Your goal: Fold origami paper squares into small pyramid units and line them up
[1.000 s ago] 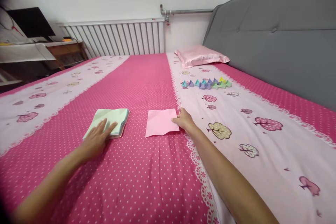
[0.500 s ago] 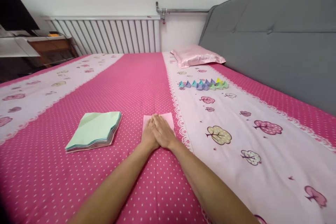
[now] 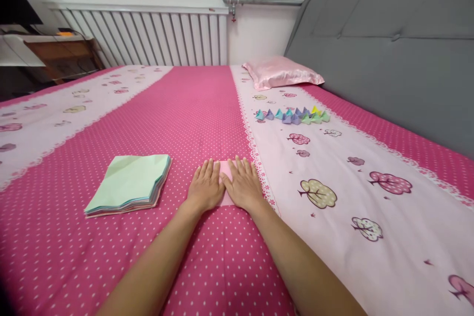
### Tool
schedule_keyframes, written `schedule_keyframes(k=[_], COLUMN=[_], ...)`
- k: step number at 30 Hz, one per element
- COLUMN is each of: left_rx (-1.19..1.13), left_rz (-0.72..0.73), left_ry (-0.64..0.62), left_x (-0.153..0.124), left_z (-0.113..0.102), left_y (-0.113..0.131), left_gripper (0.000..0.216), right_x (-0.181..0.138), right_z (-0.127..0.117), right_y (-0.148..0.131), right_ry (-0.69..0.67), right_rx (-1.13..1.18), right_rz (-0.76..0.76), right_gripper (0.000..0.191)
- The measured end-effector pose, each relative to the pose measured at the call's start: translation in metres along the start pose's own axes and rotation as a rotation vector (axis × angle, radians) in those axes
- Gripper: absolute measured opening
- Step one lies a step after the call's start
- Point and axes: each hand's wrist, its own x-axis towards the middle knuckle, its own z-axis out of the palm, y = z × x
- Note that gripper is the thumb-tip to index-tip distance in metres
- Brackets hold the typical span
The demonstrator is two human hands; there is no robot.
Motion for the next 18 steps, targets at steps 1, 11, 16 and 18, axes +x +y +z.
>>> schedule_keyframes(k=[1,11,16,18], left_rx=[-0.002,-0.088,-0.428,-0.601], left_rz=[-0.019,-0.257,-0.276,-0.270], left_ry=[0.006,0.208,0.052,0.045], left_x=[0.000,-0.005,-0.006,-0.004], left_z=[0.000,-0.028,-0.041,-0.038], left_y=[-0.001,-0.009,-0.016,-0.019], left_gripper=[0.063,0.059,0.044,0.043], right_x=[0.000,0.013,0.028,0.029], right_z=[0.001,-0.008,-0.009,-0.011], right_y=[0.002,0.032,0.047,0.049], right_ry=[0.014,0.188,0.315,0.337], right_rx=[-0.015,0.145,0.608,0.830], right_rz=[0.017,0.084,0.176,0.211], right_gripper=[0.064,0.059,0.052,0.052])
